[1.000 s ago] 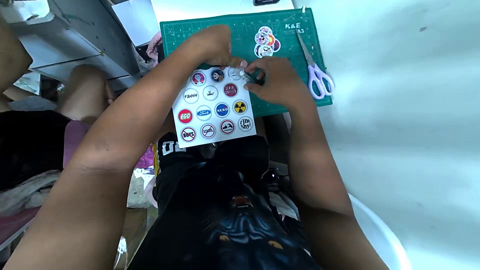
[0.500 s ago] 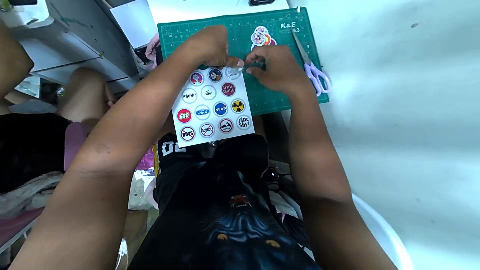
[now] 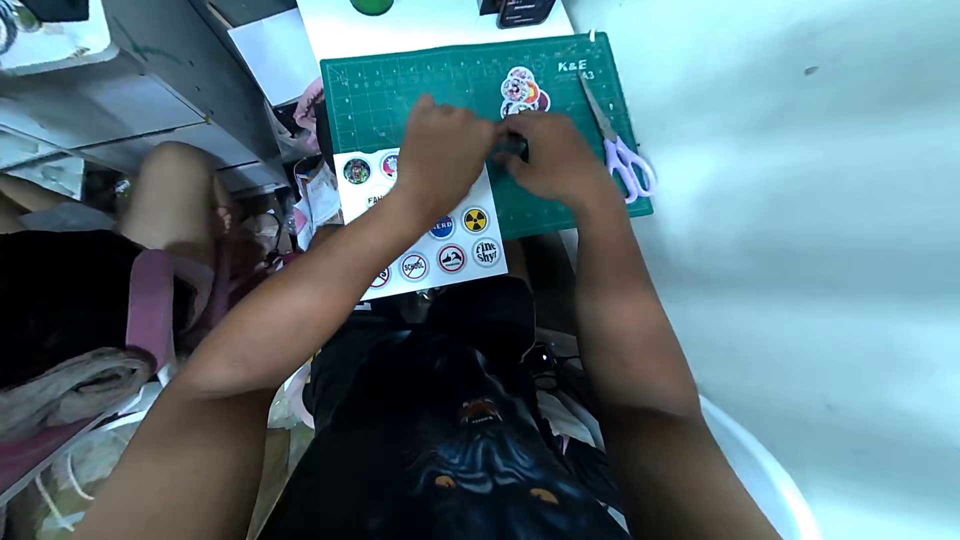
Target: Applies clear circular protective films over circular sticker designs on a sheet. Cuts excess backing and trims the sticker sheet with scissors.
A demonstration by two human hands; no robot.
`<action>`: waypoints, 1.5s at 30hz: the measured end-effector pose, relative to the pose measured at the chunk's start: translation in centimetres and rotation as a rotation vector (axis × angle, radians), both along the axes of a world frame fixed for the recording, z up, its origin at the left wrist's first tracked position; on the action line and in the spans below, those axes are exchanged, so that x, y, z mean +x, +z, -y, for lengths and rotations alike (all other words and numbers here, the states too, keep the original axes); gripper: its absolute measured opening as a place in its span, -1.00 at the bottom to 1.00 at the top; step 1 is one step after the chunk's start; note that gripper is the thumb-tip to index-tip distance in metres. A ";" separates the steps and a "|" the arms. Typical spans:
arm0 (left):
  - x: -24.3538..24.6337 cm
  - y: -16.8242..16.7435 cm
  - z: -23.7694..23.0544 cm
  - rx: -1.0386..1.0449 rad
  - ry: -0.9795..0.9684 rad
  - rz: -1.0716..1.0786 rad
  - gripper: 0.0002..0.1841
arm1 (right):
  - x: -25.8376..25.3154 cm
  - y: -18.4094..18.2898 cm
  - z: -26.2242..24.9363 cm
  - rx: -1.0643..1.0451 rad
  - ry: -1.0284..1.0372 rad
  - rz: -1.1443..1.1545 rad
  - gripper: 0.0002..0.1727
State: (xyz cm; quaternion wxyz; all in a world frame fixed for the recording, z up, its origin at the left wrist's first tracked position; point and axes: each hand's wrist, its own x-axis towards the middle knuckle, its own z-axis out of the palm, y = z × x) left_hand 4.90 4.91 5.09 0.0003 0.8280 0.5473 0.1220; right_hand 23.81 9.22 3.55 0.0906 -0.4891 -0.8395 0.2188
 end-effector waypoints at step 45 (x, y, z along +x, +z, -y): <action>5.3 -0.3 3.8 -0.089 0.155 0.045 -0.80 | -8.4 3.6 -5.3 -0.245 0.255 0.157 -0.75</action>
